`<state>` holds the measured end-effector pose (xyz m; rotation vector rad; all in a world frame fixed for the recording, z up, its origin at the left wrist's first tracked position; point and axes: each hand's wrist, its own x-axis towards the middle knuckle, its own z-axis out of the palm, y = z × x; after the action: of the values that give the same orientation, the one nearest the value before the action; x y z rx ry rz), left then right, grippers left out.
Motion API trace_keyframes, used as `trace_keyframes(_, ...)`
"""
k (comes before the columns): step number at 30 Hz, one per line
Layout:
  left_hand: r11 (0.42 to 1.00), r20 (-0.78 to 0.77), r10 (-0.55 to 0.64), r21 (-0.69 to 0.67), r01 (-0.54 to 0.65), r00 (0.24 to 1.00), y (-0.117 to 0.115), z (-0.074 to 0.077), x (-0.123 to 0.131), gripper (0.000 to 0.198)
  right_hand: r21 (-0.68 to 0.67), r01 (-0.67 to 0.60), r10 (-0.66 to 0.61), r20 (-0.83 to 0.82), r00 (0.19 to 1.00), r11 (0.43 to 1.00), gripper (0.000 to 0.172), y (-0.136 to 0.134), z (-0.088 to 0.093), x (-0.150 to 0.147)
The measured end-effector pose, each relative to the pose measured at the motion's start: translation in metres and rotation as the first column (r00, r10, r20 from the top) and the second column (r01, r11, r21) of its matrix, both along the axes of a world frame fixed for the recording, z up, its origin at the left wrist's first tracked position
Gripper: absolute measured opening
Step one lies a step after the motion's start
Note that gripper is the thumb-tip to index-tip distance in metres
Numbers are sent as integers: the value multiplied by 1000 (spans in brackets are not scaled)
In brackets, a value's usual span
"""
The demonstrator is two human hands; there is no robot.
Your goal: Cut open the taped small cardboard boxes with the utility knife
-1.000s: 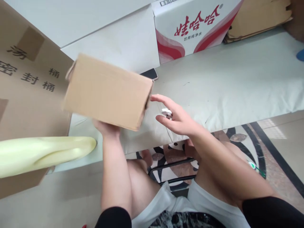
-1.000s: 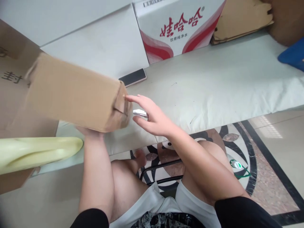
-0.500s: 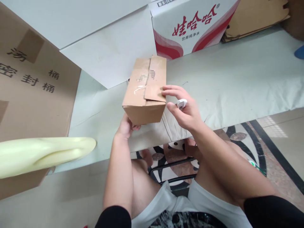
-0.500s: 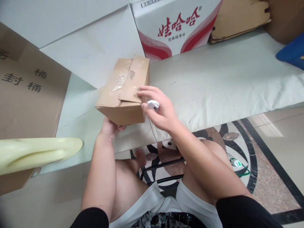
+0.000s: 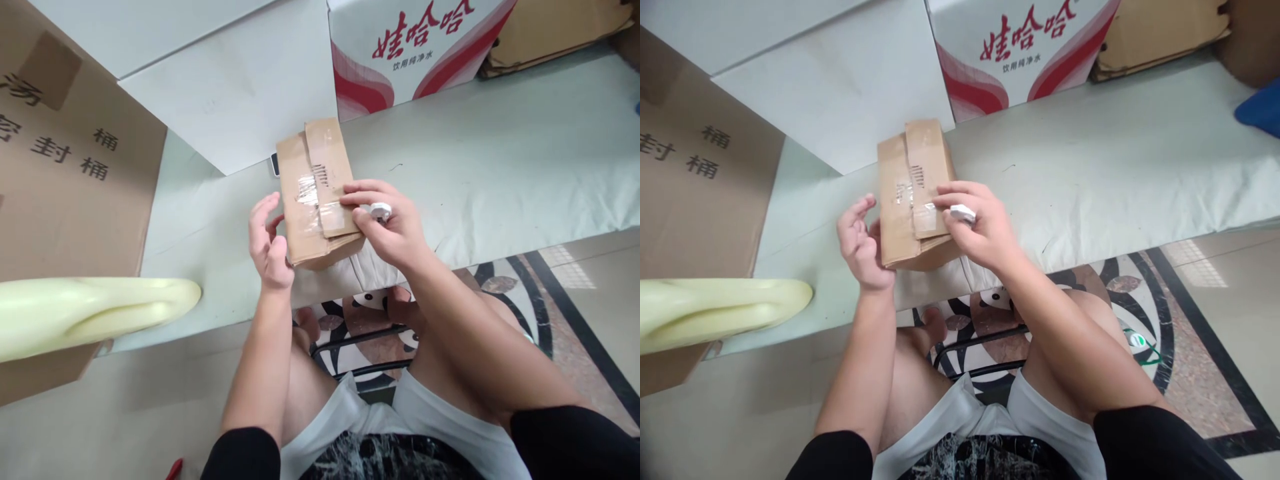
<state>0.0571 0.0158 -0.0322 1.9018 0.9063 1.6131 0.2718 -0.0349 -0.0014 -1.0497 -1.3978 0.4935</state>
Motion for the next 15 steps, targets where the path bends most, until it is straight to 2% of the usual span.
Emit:
trace_keyframes(3, 991, -149, -34, 121, 53, 988, -7, 8, 6, 49, -20, -57, 58, 39, 998, 998, 21, -1, -2, -3)
trace_keyframes(6, 991, -267, -3, 130, 39, 964, -13, 11, 12, 51, -44, -43, 46, 52, 998, 998, 22, -2, -2, 0)
trace_keyframes(9, 990, -281, 21, 141, 20, 959, -22, 11, 19, 47, -51, -35, 38, 61, 997, 998, 22, -3, -1, 4)
trace_keyframes(15, 958, -339, 36, 279, 64, 940, -35, 9, 23, 45, 7, 48, -48, 40, 998, 999, 19, -4, 5, 12)
